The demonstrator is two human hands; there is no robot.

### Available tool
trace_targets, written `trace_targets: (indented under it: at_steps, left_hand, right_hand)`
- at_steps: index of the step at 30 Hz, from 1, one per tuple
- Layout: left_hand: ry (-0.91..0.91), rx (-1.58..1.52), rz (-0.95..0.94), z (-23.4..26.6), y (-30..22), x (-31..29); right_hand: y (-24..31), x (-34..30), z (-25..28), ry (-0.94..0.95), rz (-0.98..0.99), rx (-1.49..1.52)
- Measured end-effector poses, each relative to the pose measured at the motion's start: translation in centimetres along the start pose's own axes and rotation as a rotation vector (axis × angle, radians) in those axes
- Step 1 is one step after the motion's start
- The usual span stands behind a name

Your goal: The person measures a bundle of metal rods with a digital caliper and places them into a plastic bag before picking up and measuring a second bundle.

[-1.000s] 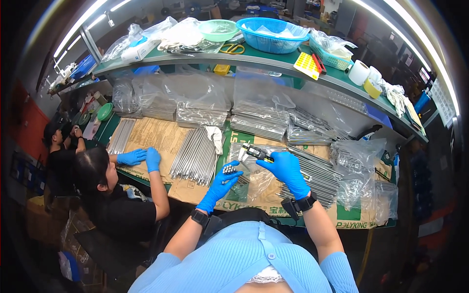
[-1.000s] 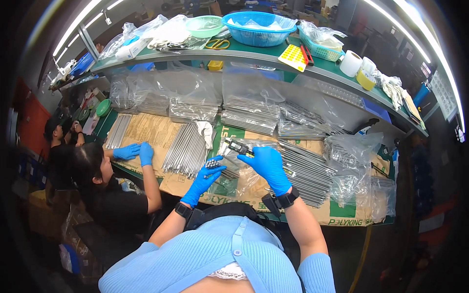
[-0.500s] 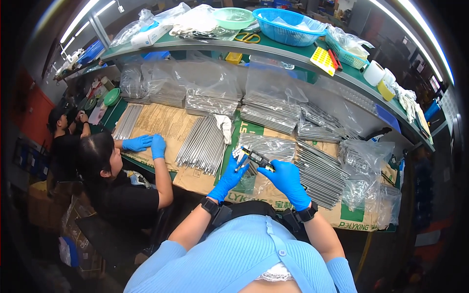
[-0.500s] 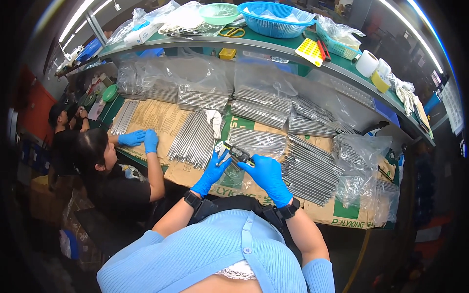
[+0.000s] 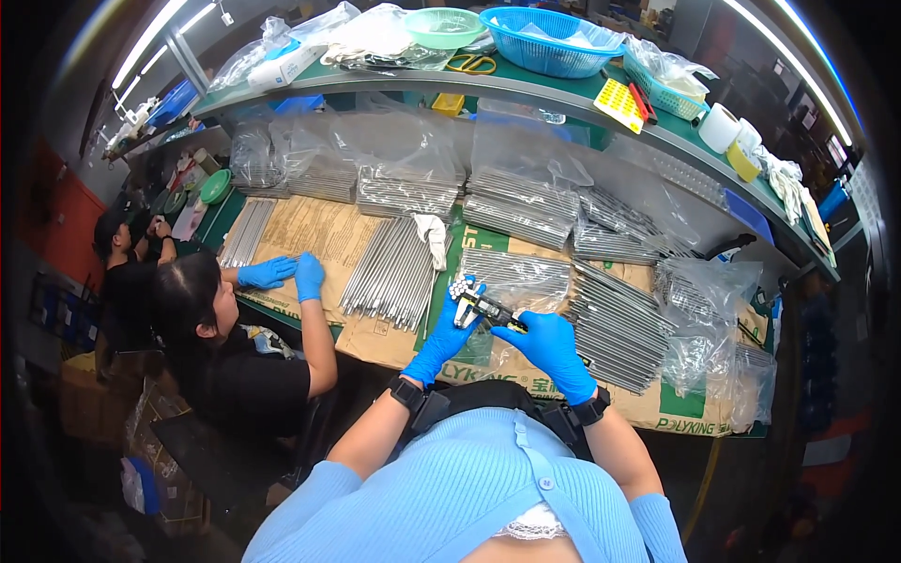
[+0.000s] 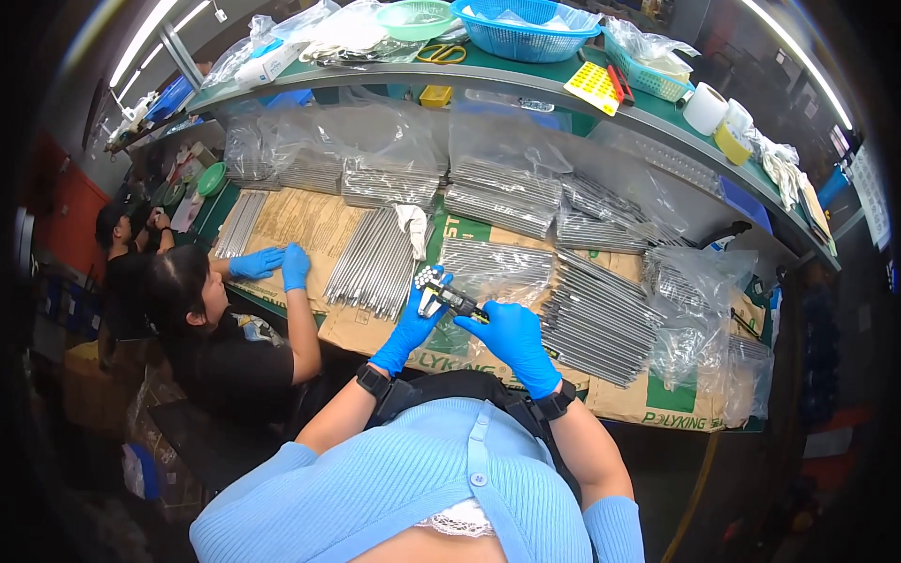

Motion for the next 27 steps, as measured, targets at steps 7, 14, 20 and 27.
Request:
trace_targets:
  at_steps: [7, 14, 20, 27]
  left_hand:
    - [-0.007, -0.024, 0.018, -0.4, 0.8, 0.0]
    - [-0.004, 0.092, 0.01, -0.1, 0.5, 0.1]
    - [0.056, 0.049, 0.026, 1.6, 0.5, -1.0]
    - [0.08, -0.105, 0.143, 1.8, 0.4, -0.3]
  right_hand:
    - [-0.2, 0.3, 0.9, 0.038, -0.007, -0.011]
    - [-1.3, 0.0, 1.4, 0.034, -0.052, 0.042]
    - [-2.5, 0.7, 6.0, 0.041, -0.056, 0.027]
    - [-3.6, 3.2, 9.9, 0.044, -0.134, 0.02]
Point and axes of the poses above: each hand's wrist, its own x-axis towards the middle knuckle, its own z-axis out of the back of the hand, y = z × x, the point moved 2 cm from there along x, towards the middle knuckle, and after that the axes turned 13 degrees about z, right-handed, at the moved point
